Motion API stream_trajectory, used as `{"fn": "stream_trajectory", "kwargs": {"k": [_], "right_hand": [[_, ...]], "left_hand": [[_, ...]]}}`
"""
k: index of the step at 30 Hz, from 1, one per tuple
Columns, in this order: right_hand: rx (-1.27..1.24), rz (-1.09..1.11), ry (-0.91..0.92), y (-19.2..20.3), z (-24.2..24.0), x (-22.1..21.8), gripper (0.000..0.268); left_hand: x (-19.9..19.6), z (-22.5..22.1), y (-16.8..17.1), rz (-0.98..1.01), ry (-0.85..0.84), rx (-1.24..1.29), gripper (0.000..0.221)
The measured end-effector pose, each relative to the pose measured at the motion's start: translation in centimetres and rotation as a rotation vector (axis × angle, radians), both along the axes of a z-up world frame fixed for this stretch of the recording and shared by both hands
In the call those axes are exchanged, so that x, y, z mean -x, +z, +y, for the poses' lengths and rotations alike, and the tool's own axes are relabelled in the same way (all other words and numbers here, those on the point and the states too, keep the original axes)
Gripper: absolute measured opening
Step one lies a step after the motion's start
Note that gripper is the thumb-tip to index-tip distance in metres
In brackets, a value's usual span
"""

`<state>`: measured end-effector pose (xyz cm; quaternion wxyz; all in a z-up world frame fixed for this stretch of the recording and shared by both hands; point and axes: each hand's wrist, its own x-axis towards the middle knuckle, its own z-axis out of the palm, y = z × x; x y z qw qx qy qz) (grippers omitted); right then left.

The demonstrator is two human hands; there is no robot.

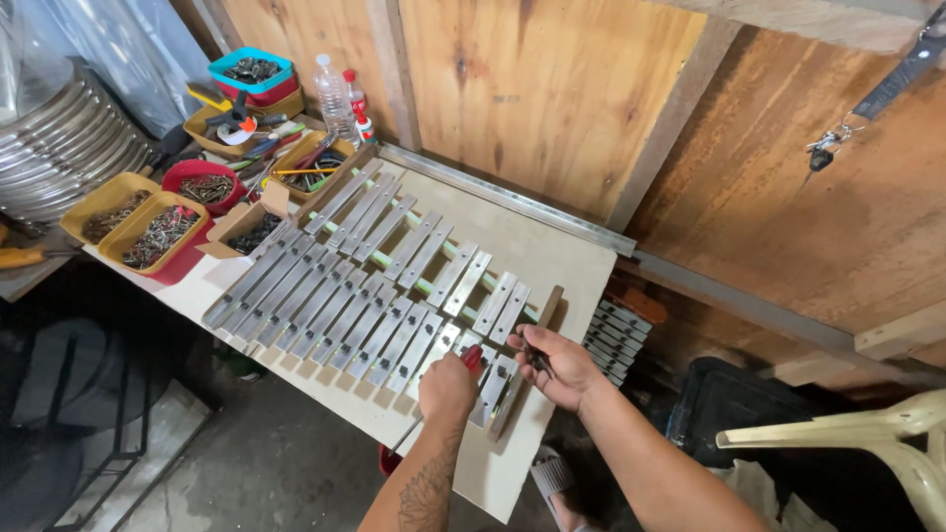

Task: Assembling a glockenspiel by fastening metal bars to a frame using a screwdriver

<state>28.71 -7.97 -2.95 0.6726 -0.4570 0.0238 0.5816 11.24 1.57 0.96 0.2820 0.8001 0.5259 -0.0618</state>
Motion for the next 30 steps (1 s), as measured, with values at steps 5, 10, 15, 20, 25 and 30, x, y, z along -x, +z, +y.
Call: {"fn": "stream_trajectory", "kwargs": {"k": [5, 10, 15, 20, 25, 30], "right_hand": [[-0.029, 0.052, -0.017, 2.0, -0.4, 0.2, 0.02], [-0.04, 0.108, -0.003, 2.9, -0.6, 0.4, 0.02], [-0.068, 0.134, 0.013, 4.0, -1.1, 1.0, 0.016], [-0.112, 0.14, 0.053, 4.4, -1.8, 1.7, 0.018], [-0.084, 0.061, 0.083, 7.3, -3.3, 3.7, 0.032], [-0.086, 0.136, 0.15, 7.4, -3.4, 5.6, 0.059]], "left_hand": [[0.3, 1.0, -3.6, -0.129, 0.116, 0.069, 0.046], [1.4, 0.7, -3.2, -0.416, 0.359, 0.233, 0.031], [2.0, -1.3, -0.3, -0.604, 0.425, 0.34, 0.032], [3.0, -3.2, 4.6, -0.703, 0.418, 0.419, 0.016], [5.3, -4.6, 7.6, -0.773, 0.503, 0.566, 0.002], [8.1, -5.1, 5.4, -0.792, 0.524, 0.485, 0.002]]}}
